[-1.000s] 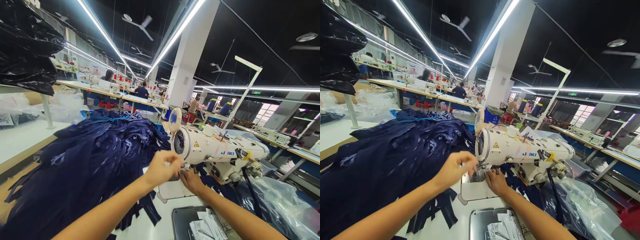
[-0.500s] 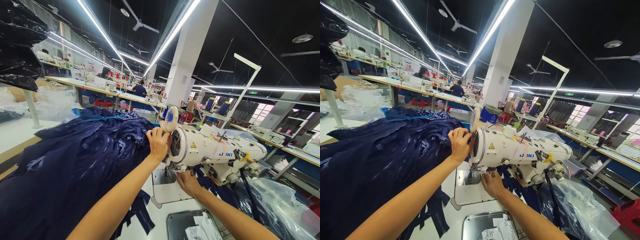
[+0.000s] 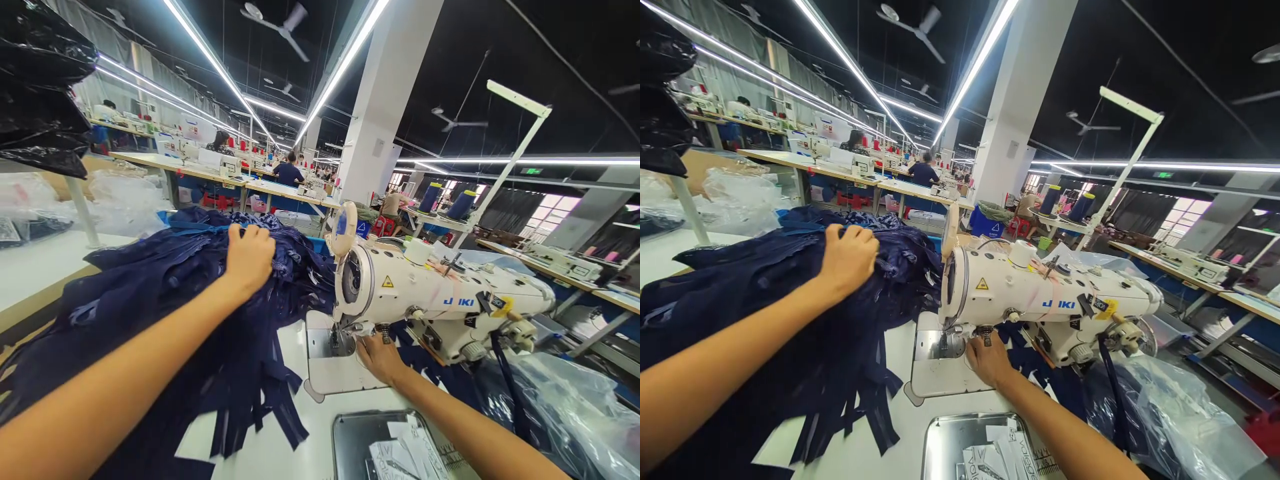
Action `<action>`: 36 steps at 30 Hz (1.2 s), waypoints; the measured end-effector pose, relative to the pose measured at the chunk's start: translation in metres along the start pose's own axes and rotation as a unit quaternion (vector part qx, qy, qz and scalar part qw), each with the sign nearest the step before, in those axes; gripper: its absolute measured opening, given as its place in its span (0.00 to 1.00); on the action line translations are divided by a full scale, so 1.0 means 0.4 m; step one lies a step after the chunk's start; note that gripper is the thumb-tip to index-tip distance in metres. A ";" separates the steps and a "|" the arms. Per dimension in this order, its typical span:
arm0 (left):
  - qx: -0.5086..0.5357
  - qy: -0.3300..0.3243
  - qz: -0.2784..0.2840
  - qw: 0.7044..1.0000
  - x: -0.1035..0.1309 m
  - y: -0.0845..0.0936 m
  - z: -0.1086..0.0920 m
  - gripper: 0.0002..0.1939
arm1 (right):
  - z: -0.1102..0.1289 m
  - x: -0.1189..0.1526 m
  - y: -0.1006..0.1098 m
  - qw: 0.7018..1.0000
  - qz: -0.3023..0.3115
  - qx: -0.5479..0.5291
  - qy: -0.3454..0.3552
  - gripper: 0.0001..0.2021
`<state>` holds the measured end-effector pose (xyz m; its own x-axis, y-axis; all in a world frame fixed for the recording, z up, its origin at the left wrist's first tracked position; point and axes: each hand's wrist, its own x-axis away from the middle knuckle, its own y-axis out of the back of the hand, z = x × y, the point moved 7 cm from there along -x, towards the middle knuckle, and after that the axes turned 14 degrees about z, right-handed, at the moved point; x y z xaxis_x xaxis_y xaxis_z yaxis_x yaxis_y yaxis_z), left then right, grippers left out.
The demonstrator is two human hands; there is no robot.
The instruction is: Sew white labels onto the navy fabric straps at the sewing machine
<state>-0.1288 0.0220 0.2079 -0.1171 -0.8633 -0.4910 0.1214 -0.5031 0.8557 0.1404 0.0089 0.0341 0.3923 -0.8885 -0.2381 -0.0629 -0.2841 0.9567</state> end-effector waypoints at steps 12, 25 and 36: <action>0.409 -0.003 0.122 0.904 -0.020 -0.038 -0.037 0.21 | 0.002 0.000 0.025 1.000 -0.001 0.004 0.021 0.12; 0.758 0.184 0.232 0.581 0.143 -0.174 -0.282 0.09 | -0.006 0.010 0.036 0.998 -0.027 -0.017 0.055 0.12; 0.638 -0.063 0.290 0.710 0.176 0.020 -0.299 0.09 | 0.003 0.014 0.067 0.989 -0.107 -0.055 0.087 0.10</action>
<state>-0.0180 -0.0478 0.1606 -0.5097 -0.8591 -0.0456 -0.7977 0.4521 0.3991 0.1398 -0.0041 0.0581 0.5382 -0.7347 -0.4130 0.1354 -0.4084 0.9027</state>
